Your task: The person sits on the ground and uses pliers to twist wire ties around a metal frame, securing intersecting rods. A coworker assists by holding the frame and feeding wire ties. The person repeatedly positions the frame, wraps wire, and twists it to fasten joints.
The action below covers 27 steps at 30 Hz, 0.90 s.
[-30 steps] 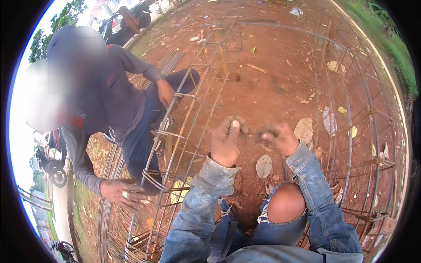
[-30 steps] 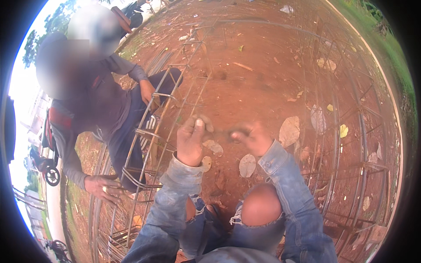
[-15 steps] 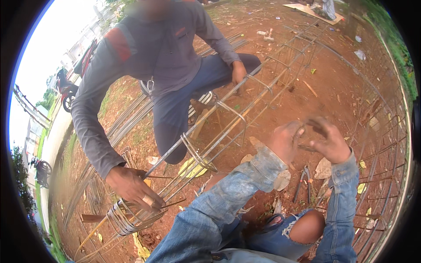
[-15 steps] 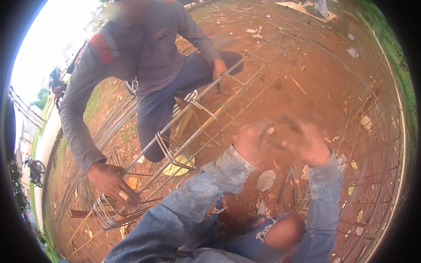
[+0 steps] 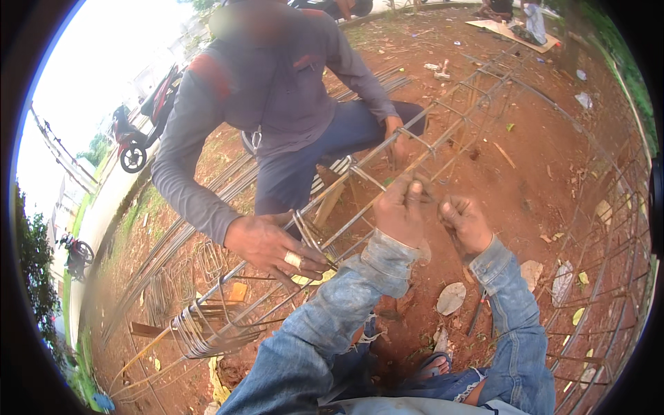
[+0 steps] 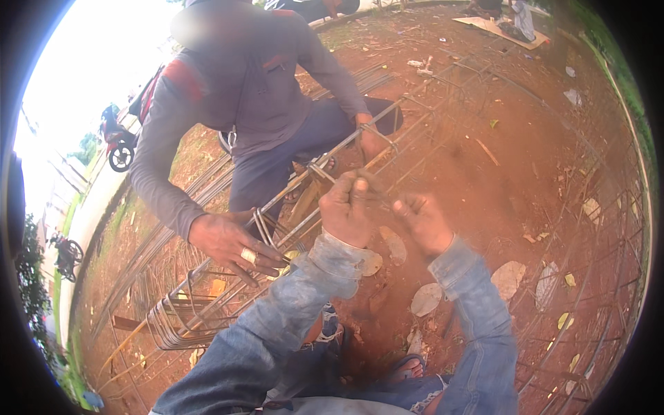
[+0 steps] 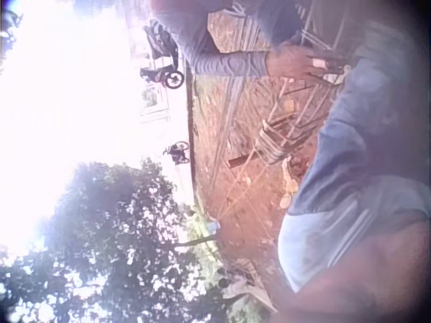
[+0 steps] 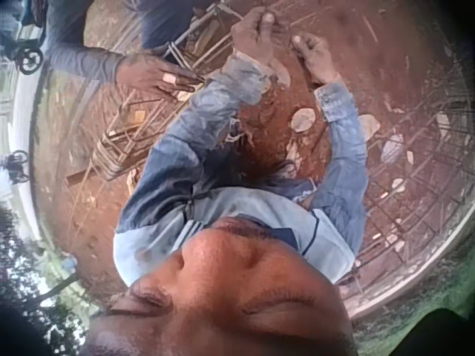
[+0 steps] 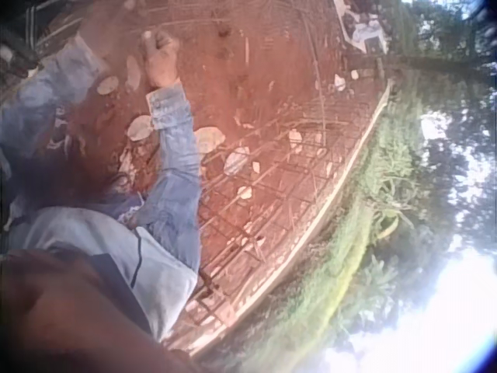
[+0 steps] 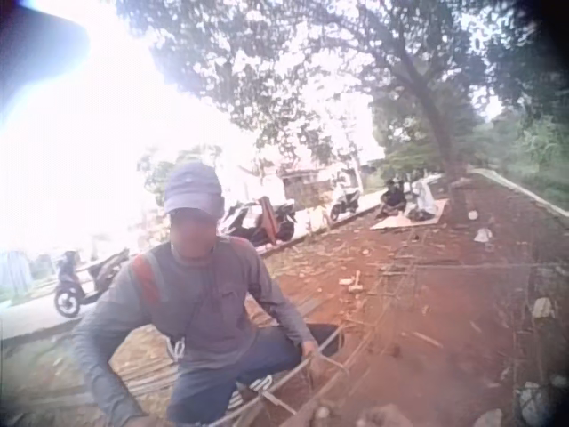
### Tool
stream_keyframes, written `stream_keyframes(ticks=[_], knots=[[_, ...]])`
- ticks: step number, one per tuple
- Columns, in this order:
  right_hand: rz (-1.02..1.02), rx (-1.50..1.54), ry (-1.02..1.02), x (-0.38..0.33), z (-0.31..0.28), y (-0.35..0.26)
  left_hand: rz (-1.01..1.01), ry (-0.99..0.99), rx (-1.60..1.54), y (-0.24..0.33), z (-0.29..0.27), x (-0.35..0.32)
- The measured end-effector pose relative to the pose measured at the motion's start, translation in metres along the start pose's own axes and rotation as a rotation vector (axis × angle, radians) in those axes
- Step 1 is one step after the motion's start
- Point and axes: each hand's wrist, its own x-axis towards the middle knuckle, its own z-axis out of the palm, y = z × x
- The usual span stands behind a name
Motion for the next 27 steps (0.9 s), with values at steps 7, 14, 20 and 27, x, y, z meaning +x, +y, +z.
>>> stream_keyframes(ticks=[7, 14, 20, 27], knots=[[-0.061, 0.116, 0.176, -0.001, 0.003, 0.01, 0.095, -0.016, 0.142, 0.005, 0.014, -0.003], [0.167, 0.306, 0.268, 0.012, -0.034, 0.069, -0.032, -0.056, 0.455, -0.002, -0.048, 0.0], [0.274, 0.126, 0.337, 0.023, 0.006, 0.145, -0.365, -0.111, 0.871, -0.016, -0.054, 0.007], [0.064, 0.232, 0.311, 0.068, 0.058, 0.101, -0.34, -0.104, 0.919, -0.022, -0.036, 0.016]])
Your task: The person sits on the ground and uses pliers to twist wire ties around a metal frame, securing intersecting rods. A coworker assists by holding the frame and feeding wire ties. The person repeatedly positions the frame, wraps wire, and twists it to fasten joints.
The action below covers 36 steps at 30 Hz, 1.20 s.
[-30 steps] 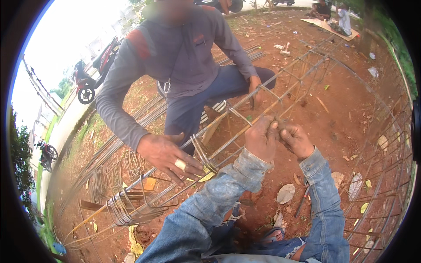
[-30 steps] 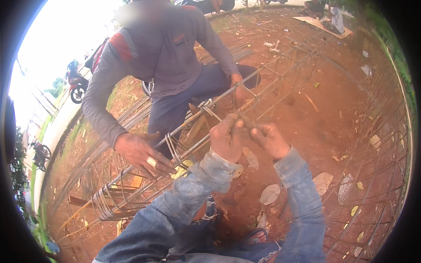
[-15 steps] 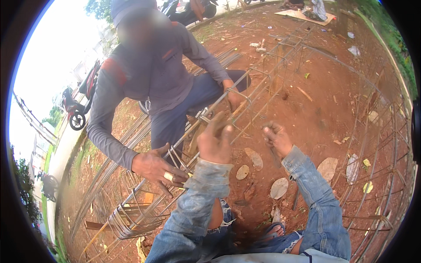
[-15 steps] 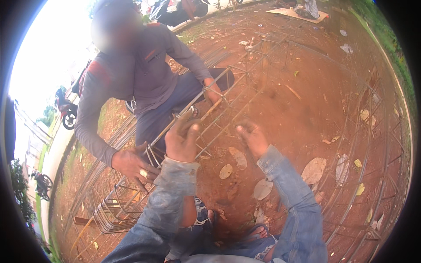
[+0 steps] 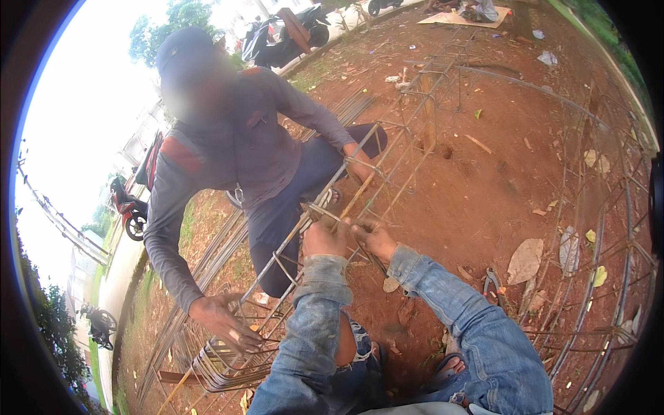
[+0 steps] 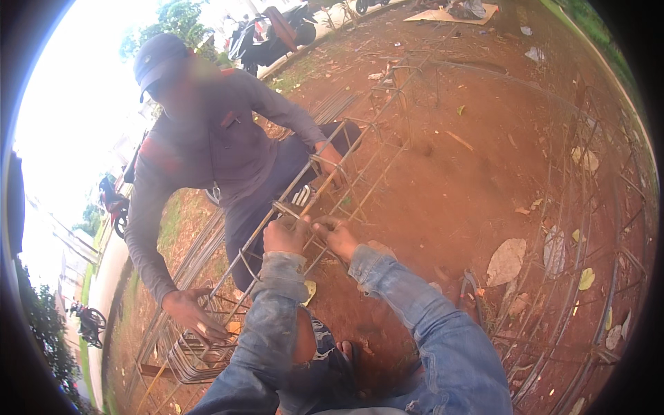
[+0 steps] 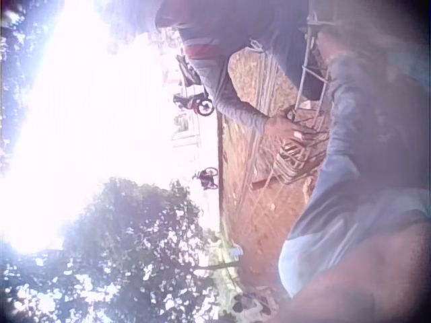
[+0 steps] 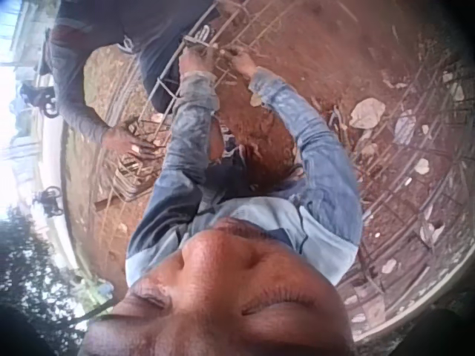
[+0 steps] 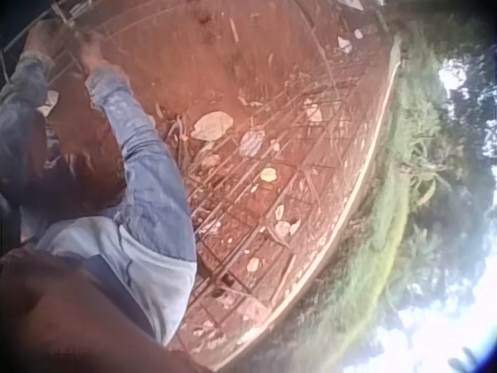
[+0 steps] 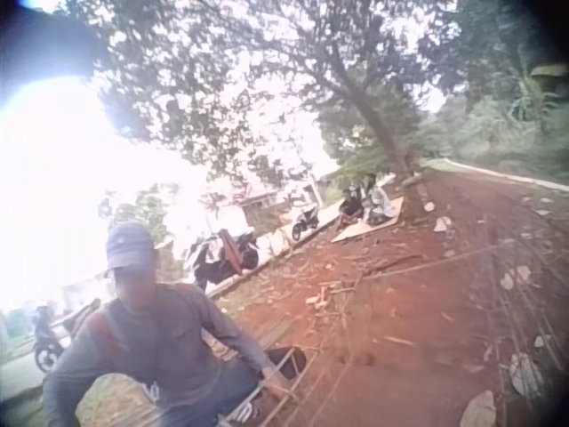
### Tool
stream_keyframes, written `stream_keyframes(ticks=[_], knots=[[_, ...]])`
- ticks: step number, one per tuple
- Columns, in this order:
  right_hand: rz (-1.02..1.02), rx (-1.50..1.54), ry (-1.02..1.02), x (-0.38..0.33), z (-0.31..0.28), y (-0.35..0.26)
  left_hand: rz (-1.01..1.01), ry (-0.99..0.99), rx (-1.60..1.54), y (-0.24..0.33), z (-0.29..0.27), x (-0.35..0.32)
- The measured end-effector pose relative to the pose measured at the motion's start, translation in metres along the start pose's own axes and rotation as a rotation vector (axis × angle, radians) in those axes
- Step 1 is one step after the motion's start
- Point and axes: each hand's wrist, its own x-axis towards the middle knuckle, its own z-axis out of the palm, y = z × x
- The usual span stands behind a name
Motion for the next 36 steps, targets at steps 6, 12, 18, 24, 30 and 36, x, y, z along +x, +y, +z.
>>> stream_keyframes(ticks=[6, 12, 18, 24, 30, 36], knots=[[0.039, 0.104, -0.177, 0.005, 0.0, -0.031, -0.054, -0.05, 0.018, 0.001, -0.004, 0.003], [0.08, 0.178, -0.234, 0.01, 0.002, -0.028, 0.055, 0.245, -0.13, -0.02, 0.011, 0.0], [0.1, 0.05, -0.293, 0.008, -0.005, -0.036, 0.057, 0.065, -0.205, -0.005, -0.004, -0.008], [0.03, 0.046, -0.282, 0.016, -0.002, -0.031, 0.024, 0.037, -0.286, -0.001, -0.003, -0.004], [-0.102, 0.018, -0.415, 0.01, -0.008, -0.032, 0.048, 0.057, -0.314, -0.002, -0.002, -0.007], [-0.198, 0.007, -0.382, 0.02, -0.009, -0.014, 0.077, 0.091, -0.184, 0.004, -0.003, -0.015]])
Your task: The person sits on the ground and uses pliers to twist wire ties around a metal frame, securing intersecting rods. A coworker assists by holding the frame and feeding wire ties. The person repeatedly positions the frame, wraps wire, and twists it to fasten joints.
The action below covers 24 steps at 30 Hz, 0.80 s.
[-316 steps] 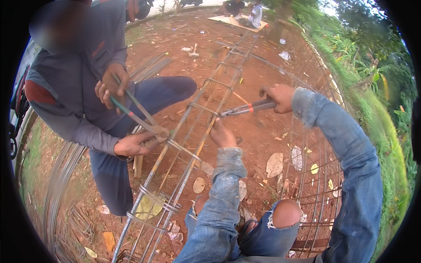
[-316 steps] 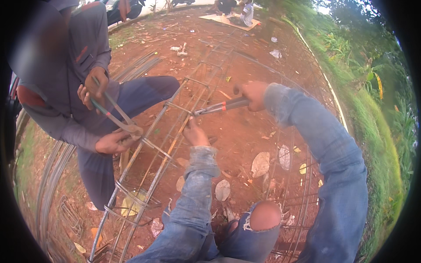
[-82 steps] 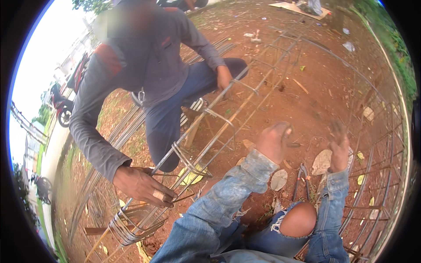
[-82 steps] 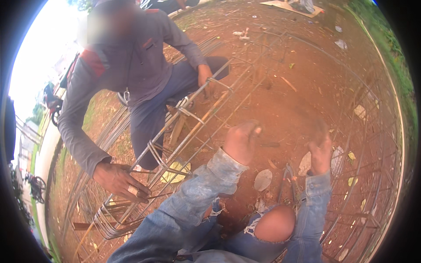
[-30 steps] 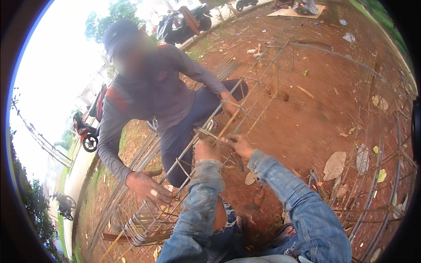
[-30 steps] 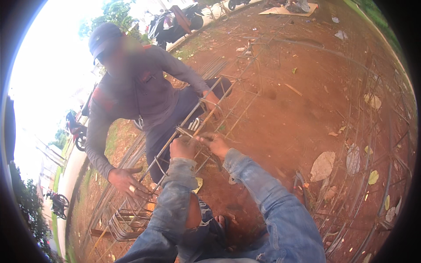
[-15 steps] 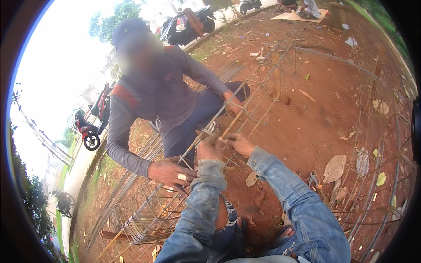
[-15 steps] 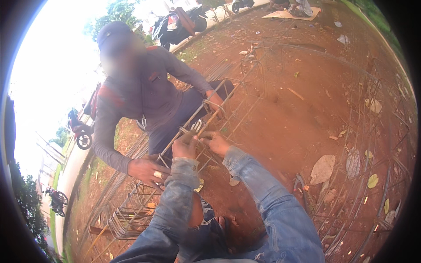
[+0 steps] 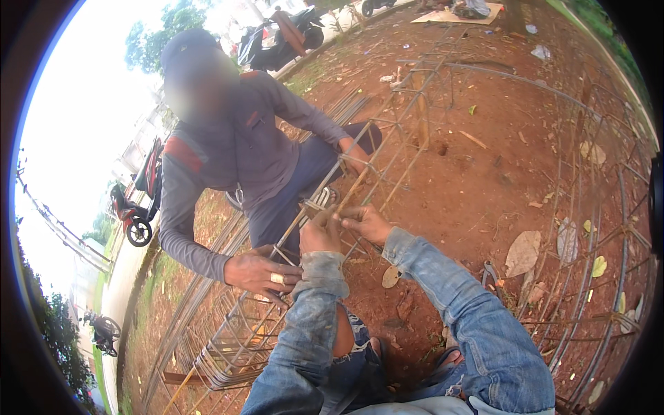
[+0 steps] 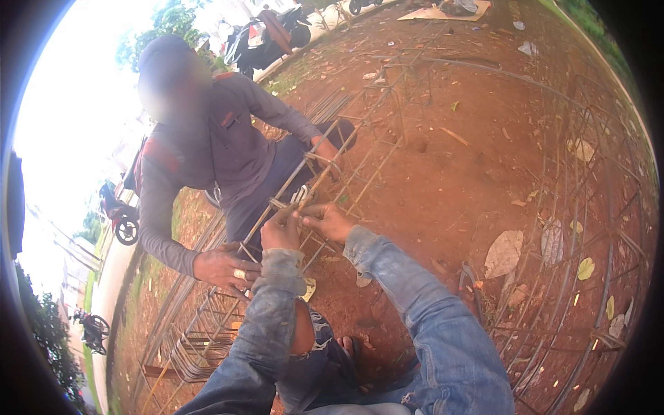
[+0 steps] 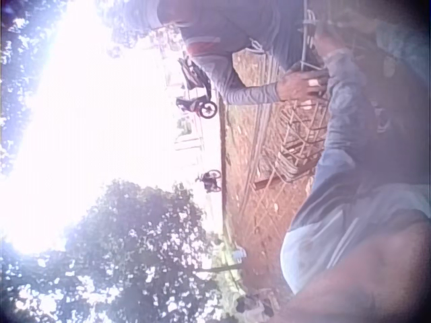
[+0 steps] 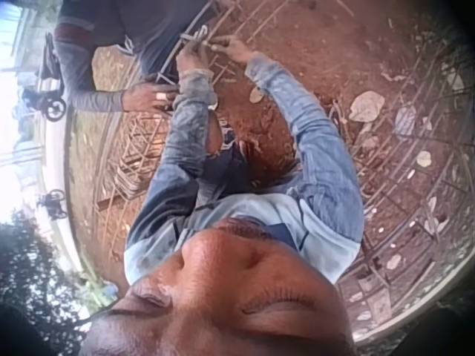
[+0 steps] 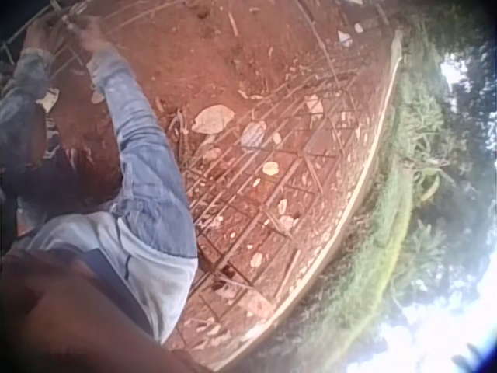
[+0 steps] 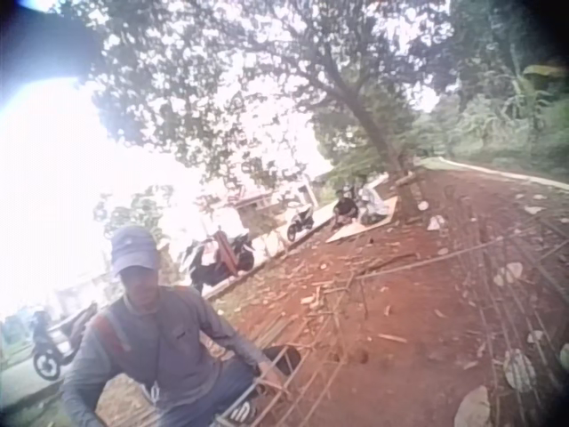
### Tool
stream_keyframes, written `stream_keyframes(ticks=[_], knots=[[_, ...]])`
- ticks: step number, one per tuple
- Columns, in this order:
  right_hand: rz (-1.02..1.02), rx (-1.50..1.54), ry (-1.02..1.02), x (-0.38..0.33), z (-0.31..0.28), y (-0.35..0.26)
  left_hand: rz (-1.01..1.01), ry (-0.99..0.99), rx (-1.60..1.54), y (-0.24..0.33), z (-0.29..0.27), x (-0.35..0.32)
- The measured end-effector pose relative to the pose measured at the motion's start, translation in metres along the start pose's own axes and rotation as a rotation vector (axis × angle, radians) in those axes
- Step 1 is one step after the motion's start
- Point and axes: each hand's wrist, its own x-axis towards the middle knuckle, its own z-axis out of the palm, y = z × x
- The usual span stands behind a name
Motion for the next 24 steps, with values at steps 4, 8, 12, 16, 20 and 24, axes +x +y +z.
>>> stream_keyframes(ticks=[4, 8, 12, 16, 20, 24], knots=[[-0.036, -0.052, 0.07, -0.006, 0.007, -0.002, 0.013, 0.02, 0.041, -0.007, 0.004, -0.003], [-0.029, -0.12, 0.102, -0.006, 0.003, -0.005, 0.067, 0.029, 0.042, -0.005, 0.008, -0.008], [0.023, -0.131, 0.104, -0.007, 0.008, -0.011, -0.063, -0.034, -0.071, -0.007, 0.001, -0.003], [-0.059, -0.022, 0.059, -0.005, 0.005, -0.002, 0.006, -0.092, 0.026, -0.01, 0.002, -0.002], [0.055, -0.018, -0.002, 0.0, -0.01, 0.004, 0.241, -0.16, 0.061, -0.022, 0.002, -0.001], [0.027, -0.093, 0.011, 0.002, -0.01, 0.001, 0.13, 0.065, 0.349, -0.015, 0.014, -0.004]])
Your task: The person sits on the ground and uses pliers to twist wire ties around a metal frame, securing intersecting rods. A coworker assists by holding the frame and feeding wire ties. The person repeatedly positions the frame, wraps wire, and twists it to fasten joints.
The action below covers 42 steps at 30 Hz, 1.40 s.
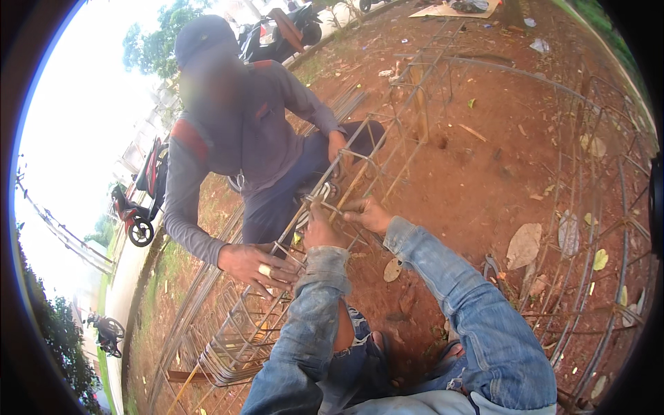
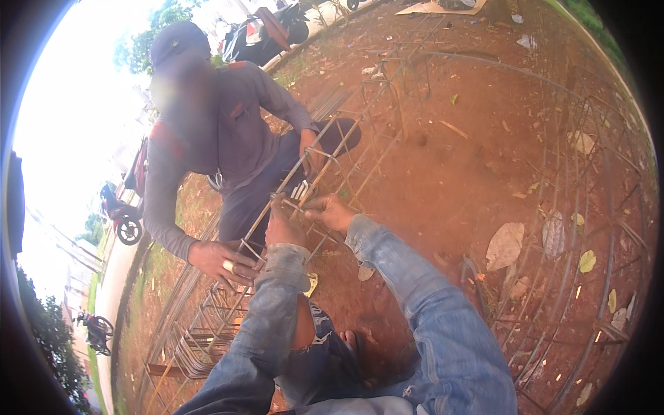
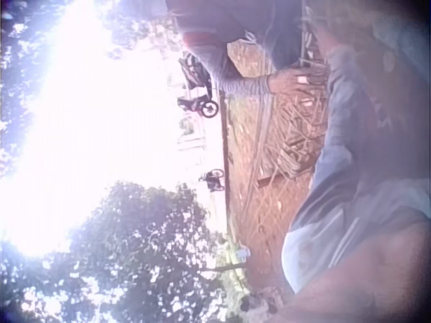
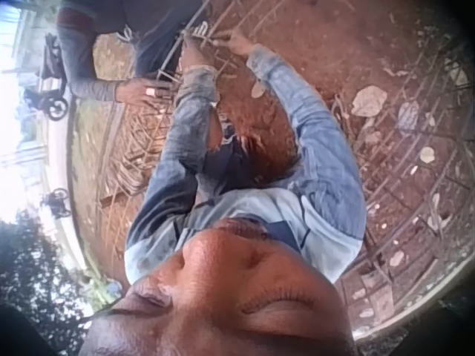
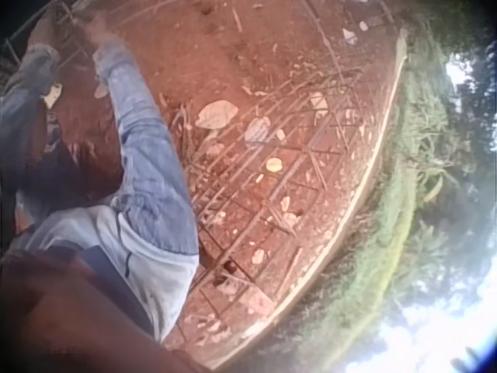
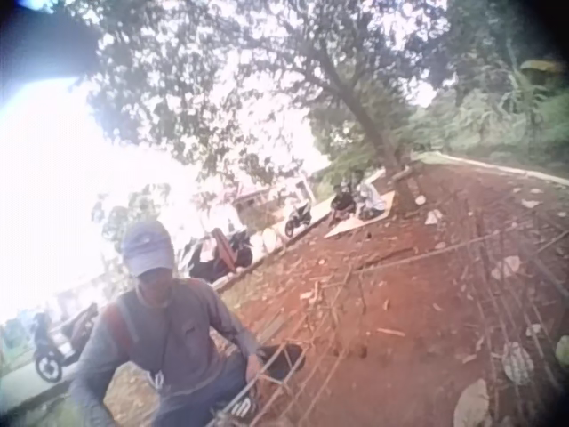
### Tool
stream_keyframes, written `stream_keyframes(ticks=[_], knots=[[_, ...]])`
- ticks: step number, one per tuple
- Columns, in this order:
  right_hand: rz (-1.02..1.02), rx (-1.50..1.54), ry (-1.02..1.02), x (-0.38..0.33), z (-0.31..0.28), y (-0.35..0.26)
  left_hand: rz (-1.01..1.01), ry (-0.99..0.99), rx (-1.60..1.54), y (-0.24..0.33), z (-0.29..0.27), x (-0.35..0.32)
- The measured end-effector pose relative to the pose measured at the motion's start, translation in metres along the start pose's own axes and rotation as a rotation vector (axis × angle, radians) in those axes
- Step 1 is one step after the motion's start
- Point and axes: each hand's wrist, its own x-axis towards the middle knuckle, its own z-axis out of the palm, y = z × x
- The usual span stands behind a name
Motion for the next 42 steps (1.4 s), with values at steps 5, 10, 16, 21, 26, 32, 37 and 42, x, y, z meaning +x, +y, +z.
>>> stream_keyframes(ticks=[5, 10, 16, 21, 26, 32, 37, 42], knots=[[-0.004, 0.005, 0.025, 0.002, 0.004, 0.005, -0.229, -0.186, 0.146, 0.006, -0.003, 0.01], [0.043, 0.032, 0.001, 0.001, 0.006, 0.0, -0.248, -0.189, -0.074, 0.001, -0.007, 0.012], [0.032, 0.001, 0.024, 0.002, 0.002, 0.008, -0.31, -0.1, -1.029, -0.035, 0.023, 0.021], [0.053, 0.095, -0.003, -0.006, 0.006, -0.002, -0.46, -0.229, -1.075, -0.044, 0.017, 0.027], [0.06, 0.036, 0.048, -0.008, -0.002, -0.001, -0.521, -0.449, -0.911, -0.06, 0.032, 0.045], [0.066, 0.021, 0.036, -0.002, 0.011, 0.002, -0.129, -0.393, -0.82, -0.104, 0.042, 0.043], [0.071, 0.025, 0.054, -0.005, 0.004, -0.005, -0.192, -0.048, -0.646, -0.041, 0.02, 0.024], [0.024, -0.02, 0.013, -0.001, 0.007, -0.007, -0.198, 0.01, -0.565, -0.025, 0.01, 0.029]])
